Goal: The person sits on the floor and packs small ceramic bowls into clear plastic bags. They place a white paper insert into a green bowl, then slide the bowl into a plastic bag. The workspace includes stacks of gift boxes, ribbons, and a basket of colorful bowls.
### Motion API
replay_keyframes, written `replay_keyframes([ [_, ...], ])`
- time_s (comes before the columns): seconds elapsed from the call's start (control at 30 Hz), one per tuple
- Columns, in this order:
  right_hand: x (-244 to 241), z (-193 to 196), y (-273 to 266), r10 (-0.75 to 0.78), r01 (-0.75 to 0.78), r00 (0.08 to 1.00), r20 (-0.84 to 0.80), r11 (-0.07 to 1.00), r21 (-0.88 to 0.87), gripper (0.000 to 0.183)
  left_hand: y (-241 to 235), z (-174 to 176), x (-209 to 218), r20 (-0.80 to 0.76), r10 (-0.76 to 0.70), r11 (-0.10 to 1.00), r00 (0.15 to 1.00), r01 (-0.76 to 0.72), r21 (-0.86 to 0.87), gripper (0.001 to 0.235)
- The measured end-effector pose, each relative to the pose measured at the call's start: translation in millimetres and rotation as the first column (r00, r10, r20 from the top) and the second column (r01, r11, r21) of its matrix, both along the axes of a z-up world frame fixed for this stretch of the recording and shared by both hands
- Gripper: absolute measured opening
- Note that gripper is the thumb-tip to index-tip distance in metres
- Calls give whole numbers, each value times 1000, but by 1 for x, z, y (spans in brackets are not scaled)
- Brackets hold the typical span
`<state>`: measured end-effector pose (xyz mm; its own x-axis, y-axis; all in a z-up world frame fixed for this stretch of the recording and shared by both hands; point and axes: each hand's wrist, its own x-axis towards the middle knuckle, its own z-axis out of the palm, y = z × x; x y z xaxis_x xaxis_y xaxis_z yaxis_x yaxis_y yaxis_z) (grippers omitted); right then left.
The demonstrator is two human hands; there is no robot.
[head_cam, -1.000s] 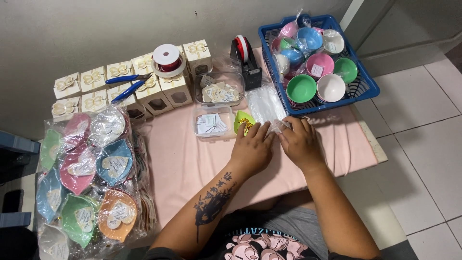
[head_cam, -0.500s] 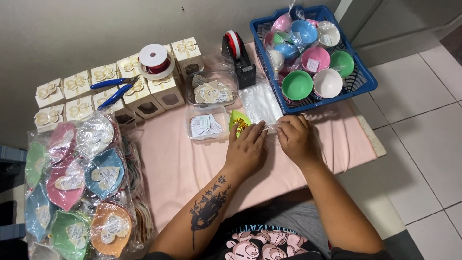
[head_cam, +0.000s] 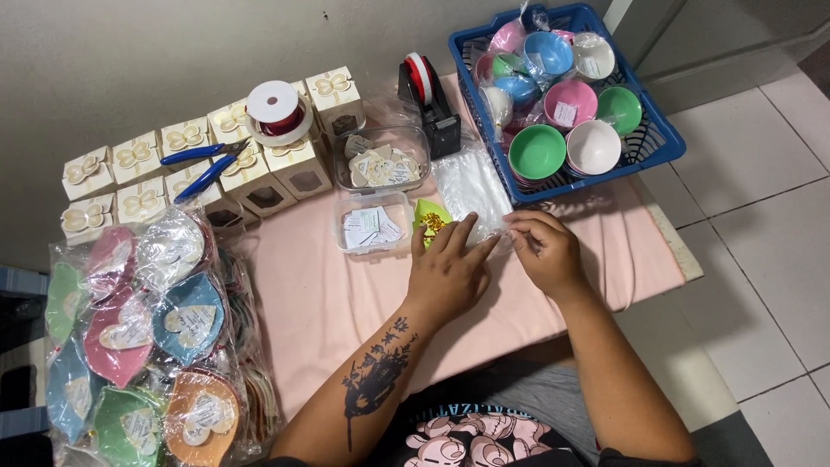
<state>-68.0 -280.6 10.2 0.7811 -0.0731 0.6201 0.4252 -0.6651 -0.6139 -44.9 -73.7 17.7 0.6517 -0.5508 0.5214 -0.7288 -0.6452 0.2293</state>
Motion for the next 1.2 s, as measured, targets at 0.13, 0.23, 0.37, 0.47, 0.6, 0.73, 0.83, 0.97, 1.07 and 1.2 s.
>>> replay_keyframes([
  [0.13,-2,2,-3,-3,3,1000,17,1000,-16,5,-3,7,-3,31,23,1000,999,-23,7,37],
  [0.23,-4,11,-2,31,-33,999,37,998,57,13,-2,10,-4,-42,40,995,998,-36,91,34],
  [0.37,-3,-2,-12,-12,-11,991,134,986,164,29,-5,9,-5,-43,67,989,997,-60,137,34],
  [0.47,-3,-24,-26,-96,45,980,175,960,277,33,-7,8,-7,-56,71,987,996,-62,147,35],
  [0.6,-3,-31,-30,-103,-56,980,169,674,736,21,-5,4,-4,-152,60,983,987,-32,181,48],
  [0.73,-10,2,-21,21,-198,979,204,366,910,14,-1,3,-2,-101,-23,999,995,19,-37,55],
  [0.83,-9,-2,-26,106,-176,983,150,319,931,16,2,-2,2,-81,-158,938,984,124,-323,66],
  [0.97,-3,-8,-12,92,-179,984,155,572,800,20,3,-7,4,-214,-349,747,913,133,-652,57],
  [1.07,2,8,3,100,-168,986,136,668,725,26,10,11,11,-254,-287,685,924,12,-728,22],
  [1.2,17,35,18,300,-277,950,91,666,693,70,43,43,32,-192,-52,697,980,-101,-709,5],
])
